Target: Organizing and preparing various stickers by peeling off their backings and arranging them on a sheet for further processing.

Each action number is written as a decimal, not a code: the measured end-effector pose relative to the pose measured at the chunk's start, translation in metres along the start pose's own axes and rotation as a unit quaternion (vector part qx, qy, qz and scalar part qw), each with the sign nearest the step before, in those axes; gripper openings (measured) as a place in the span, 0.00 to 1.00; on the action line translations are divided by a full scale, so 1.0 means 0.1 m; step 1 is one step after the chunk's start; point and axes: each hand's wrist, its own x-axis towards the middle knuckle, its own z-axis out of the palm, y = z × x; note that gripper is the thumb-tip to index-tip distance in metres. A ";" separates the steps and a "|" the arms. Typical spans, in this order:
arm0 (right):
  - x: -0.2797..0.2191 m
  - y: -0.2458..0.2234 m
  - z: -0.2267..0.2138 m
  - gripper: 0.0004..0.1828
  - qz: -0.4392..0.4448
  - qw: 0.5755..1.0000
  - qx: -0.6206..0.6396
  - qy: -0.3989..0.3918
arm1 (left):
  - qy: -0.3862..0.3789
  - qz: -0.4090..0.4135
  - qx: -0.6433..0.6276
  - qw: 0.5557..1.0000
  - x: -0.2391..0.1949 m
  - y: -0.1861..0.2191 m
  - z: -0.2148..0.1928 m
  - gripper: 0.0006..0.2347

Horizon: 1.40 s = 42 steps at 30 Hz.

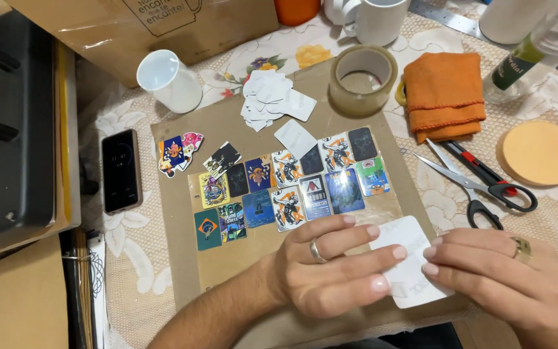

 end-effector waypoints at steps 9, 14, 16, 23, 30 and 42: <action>-0.09 0.00 0.05 0.18 0.020 0.999 0.044 0.000 | 0.004 0.010 0.041 0.999 0.05 0.06 0.01 0.09; 0.09 -0.01 0.27 0.12 0.016 0.986 0.084 0.141 | -0.015 0.020 0.006 1.000 0.02 0.08 0.02 0.08; 0.03 0.16 0.36 0.12 0.009 0.979 0.143 0.146 | -0.015 -0.021 -0.041 0.999 0.01 0.11 0.03 0.09; 0.22 0.23 0.47 0.12 0.000 0.927 0.340 0.157 | 0.011 -0.140 -0.116 0.983 -0.06 0.20 0.10 0.19; 0.27 0.20 0.50 0.10 0.008 0.927 0.330 0.176 | 0.000 -0.131 -0.111 0.985 -0.06 0.20 0.08 0.15; 0.16 0.31 0.55 0.08 -0.014 0.918 0.363 0.158 | -0.047 -0.226 -0.095 0.968 -0.09 0.21 0.07 0.10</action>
